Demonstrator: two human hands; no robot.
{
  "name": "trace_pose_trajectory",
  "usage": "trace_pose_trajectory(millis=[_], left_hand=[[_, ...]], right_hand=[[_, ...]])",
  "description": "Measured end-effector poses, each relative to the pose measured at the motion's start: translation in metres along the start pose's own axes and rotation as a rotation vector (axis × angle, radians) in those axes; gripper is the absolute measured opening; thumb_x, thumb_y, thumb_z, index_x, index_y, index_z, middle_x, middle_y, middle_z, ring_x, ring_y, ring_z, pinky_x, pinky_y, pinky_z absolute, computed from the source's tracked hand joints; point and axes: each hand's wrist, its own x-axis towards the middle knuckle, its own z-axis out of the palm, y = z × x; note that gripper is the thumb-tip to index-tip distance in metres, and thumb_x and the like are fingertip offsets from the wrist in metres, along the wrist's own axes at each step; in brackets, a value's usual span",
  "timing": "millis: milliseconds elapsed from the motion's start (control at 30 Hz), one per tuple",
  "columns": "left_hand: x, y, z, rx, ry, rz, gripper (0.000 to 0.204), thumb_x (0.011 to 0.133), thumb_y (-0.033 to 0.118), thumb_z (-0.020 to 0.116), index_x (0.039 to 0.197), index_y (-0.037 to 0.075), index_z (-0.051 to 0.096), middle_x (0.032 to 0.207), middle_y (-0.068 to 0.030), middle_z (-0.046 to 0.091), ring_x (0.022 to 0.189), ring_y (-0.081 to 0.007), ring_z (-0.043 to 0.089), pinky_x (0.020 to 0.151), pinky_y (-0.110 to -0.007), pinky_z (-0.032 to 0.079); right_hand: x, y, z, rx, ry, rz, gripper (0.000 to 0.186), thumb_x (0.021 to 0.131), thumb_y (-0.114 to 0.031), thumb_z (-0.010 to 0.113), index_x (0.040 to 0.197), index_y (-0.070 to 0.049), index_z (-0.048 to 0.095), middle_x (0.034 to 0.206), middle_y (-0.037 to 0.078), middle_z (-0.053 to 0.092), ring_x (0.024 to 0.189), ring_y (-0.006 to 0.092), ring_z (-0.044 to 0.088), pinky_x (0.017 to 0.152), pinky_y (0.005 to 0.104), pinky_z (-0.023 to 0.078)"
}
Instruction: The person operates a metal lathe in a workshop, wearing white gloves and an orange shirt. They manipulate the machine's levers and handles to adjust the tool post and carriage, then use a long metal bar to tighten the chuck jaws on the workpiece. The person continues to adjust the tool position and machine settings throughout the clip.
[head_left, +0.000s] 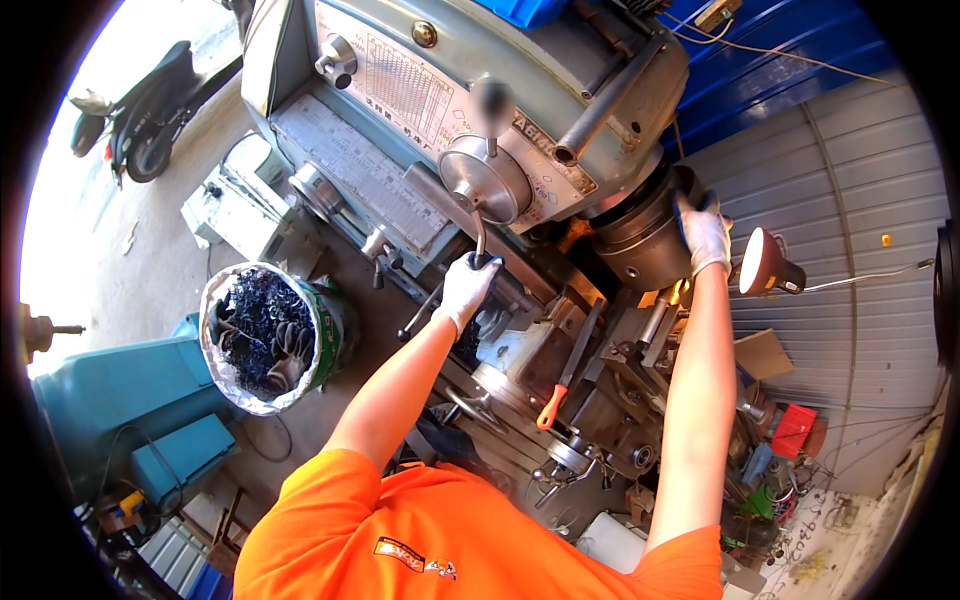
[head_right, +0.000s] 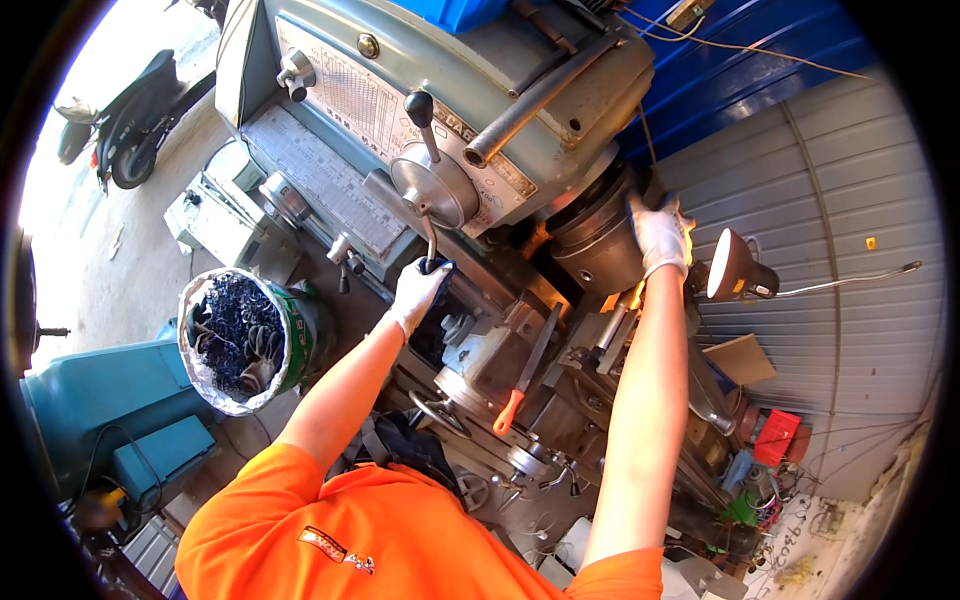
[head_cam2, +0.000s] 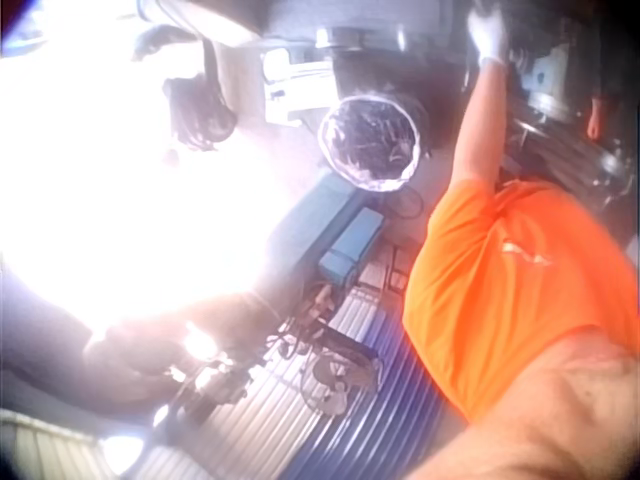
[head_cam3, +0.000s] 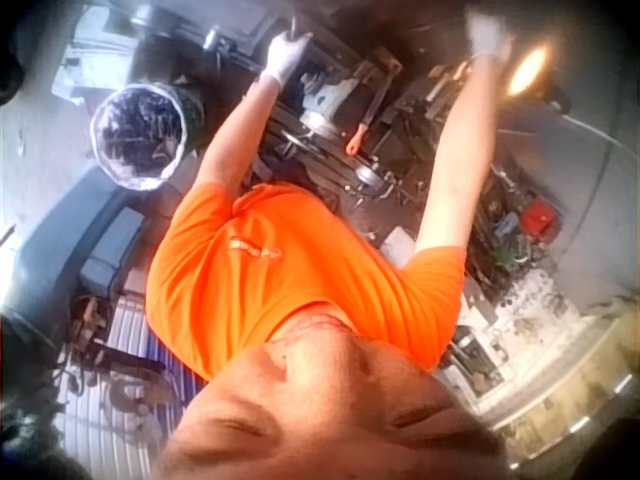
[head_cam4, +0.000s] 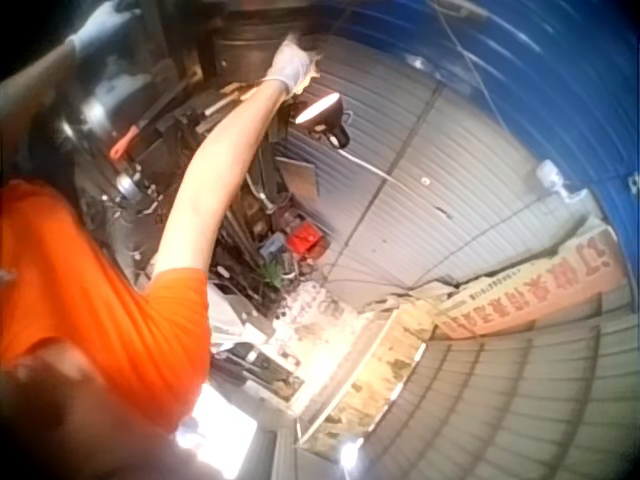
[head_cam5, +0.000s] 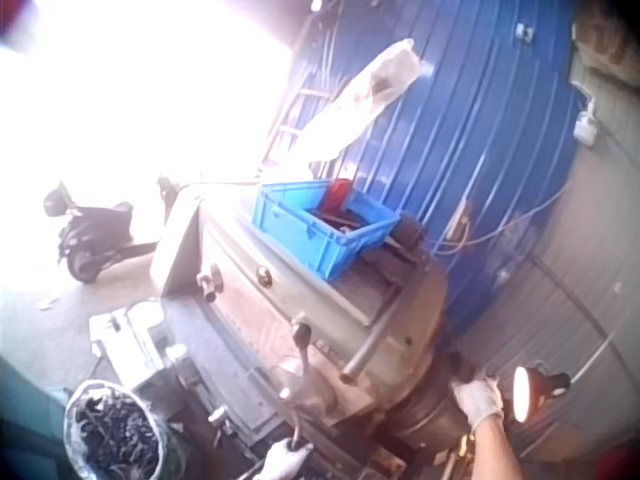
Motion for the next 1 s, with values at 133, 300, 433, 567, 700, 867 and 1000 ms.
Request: trace_pose_trajectory(millis=[133,300,433,567,700,867,1000], left_hand=[[-0.009,0.034,-0.010,0.526,0.121,0.062,0.031,0.080,0.034,0.066,0.095,0.007,0.066,0.092,-0.0203,0.067,0.088,-0.0389,0.063,0.078,-0.044,0.049],[-0.008,0.045,-0.018,0.653,0.105,0.068,0.030,0.083,0.029,0.057,0.104,0.010,0.066,0.099,-0.0190,0.068,0.095,-0.0376,0.064,0.084,-0.045,0.050],[-0.003,0.039,-0.015,0.641,0.151,0.094,0.030,0.083,0.026,0.056,0.105,0.008,0.066,0.100,-0.0189,0.068,0.096,-0.0375,0.064,0.085,-0.045,0.050],[-0.003,0.042,-0.011,0.631,0.178,0.073,0.029,0.082,0.023,0.054,0.104,0.008,0.066,0.099,-0.0193,0.068,0.096,-0.0372,0.064,0.085,-0.045,0.050],[-0.005,0.042,-0.010,0.680,0.182,0.070,0.028,0.082,0.022,0.053,0.103,0.008,0.066,0.098,-0.0199,0.068,0.095,-0.0373,0.064,0.085,-0.045,0.050],[-0.005,0.038,-0.006,0.552,0.210,0.146,0.033,0.082,0.031,0.065,0.098,0.003,0.065,0.089,-0.0203,0.068,0.088,-0.0364,0.065,0.079,-0.042,0.050],[-0.006,0.029,0.003,0.150,0.021,0.017,0.030,0.084,0.028,0.067,0.092,0.000,0.066,0.079,-0.0164,0.067,0.072,-0.0265,0.064,0.068,-0.036,0.049]], right_hand=[[0.038,0.019,0.000,0.150,-0.059,-0.035,0.092,0.072,-0.066,0.063,0.144,-0.014,0.041,0.143,0.028,0.041,0.130,0.0408,0.045,0.105,0.0450,0.038],[0.028,0.007,0.003,0.146,0.009,-0.039,0.083,0.075,-0.065,0.058,0.143,-0.019,0.044,0.141,0.024,0.046,0.129,0.0370,0.046,0.105,0.0440,0.039],[0.003,-0.009,0.001,0.086,0.037,0.066,0.083,0.077,-0.067,0.055,0.148,-0.028,0.035,0.150,0.025,0.032,0.129,0.0451,0.044,0.104,0.0483,0.039],[-0.017,-0.014,0.000,0.006,0.093,0.100,0.083,0.077,-0.071,0.054,0.149,-0.035,0.031,0.152,0.027,0.025,0.129,0.0515,0.041,0.102,0.0536,0.039],[-0.022,-0.008,0.011,-0.042,0.183,0.058,0.083,0.077,-0.069,0.057,0.148,-0.031,0.034,0.150,0.026,0.030,0.130,0.0498,0.040,0.103,0.0514,0.039],[-0.023,-0.002,0.012,-0.072,0.187,0.015,0.087,0.077,-0.068,0.058,0.149,-0.024,0.033,0.148,0.023,0.037,0.140,0.0380,0.031,0.107,0.0479,0.034],[-0.030,0.005,0.019,-0.105,0.239,-0.088,0.095,0.074,-0.066,0.063,0.151,-0.023,0.028,0.153,0.026,0.026,0.137,0.0445,0.033,0.109,0.0496,0.033]])
